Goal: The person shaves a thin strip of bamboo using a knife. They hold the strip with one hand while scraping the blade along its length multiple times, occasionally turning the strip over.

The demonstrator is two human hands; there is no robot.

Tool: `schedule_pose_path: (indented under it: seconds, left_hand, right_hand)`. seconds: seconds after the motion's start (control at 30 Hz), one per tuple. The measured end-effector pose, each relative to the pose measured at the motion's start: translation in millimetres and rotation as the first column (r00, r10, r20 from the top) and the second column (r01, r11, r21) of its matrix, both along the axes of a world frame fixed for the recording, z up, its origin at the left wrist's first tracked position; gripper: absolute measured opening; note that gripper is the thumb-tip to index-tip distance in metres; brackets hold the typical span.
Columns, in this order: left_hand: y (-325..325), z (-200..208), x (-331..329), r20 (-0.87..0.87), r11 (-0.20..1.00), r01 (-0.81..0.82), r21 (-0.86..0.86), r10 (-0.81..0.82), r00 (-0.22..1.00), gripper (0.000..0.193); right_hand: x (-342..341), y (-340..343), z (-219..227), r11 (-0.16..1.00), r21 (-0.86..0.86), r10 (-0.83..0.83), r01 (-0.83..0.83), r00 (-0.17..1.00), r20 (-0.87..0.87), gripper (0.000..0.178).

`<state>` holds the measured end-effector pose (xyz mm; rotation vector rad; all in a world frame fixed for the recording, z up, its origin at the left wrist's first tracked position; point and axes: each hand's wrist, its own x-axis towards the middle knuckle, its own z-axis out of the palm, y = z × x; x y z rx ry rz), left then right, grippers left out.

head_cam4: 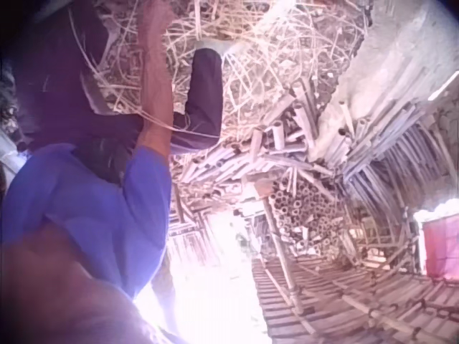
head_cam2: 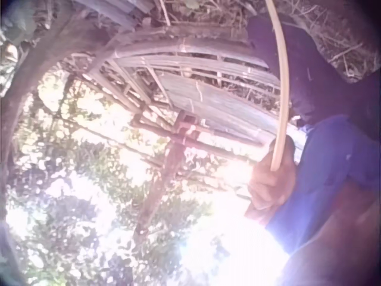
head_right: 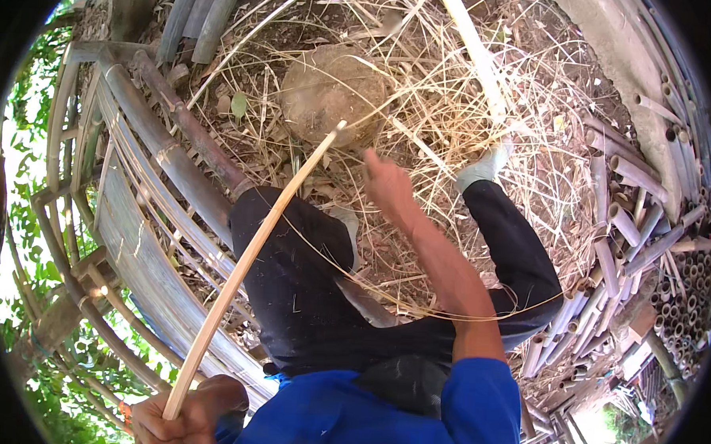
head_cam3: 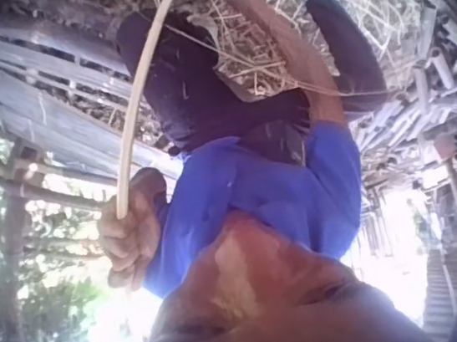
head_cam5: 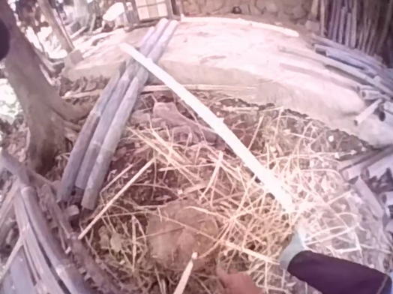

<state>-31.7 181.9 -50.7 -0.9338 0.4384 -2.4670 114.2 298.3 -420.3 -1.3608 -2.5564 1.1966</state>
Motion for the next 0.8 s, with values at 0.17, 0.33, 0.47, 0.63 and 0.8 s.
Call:
schedule_pose_path:
  seconds: [0.17,0.33,0.47,0.63,0.8]
  left_hand:
    - [-56.2,-8.7,-11.0,-0.044,0.903,0.017,-0.429,-0.039,0.998,0.032]
    - [-57.5,-12.8,-14.1,-0.133,0.448,-0.158,-0.880,0.087,0.987,0.035]
    - [-65.8,-12.0,-5.6,-0.037,0.419,-0.084,-0.904,0.118,0.992,0.042]
    - [-66.0,-15.2,6.1,-0.074,0.419,-0.165,-0.893,0.223,0.972,0.040]
    - [-62.8,-15.8,12.2,-0.068,0.438,-0.161,-0.885,0.220,0.973,0.035]
  right_hand:
    - [21.4,20.8,-45.1,0.989,0.105,-0.100,0.106,0.993,-0.059,0.020]
    - [3.4,3.8,34.8,0.989,-0.131,-0.073,0.070,0.997,-0.018,0.020]
    - [3.8,-36.5,142.7,0.998,-0.018,0.060,-0.064,0.986,-0.153,0.018]
    - [1.4,-88.3,227.2,0.979,0.157,0.184,-0.128,0.888,-0.421,0.020]
    - [-1.4,-75.0,193.1,0.984,0.163,0.127,-0.075,0.931,-0.342,0.017]
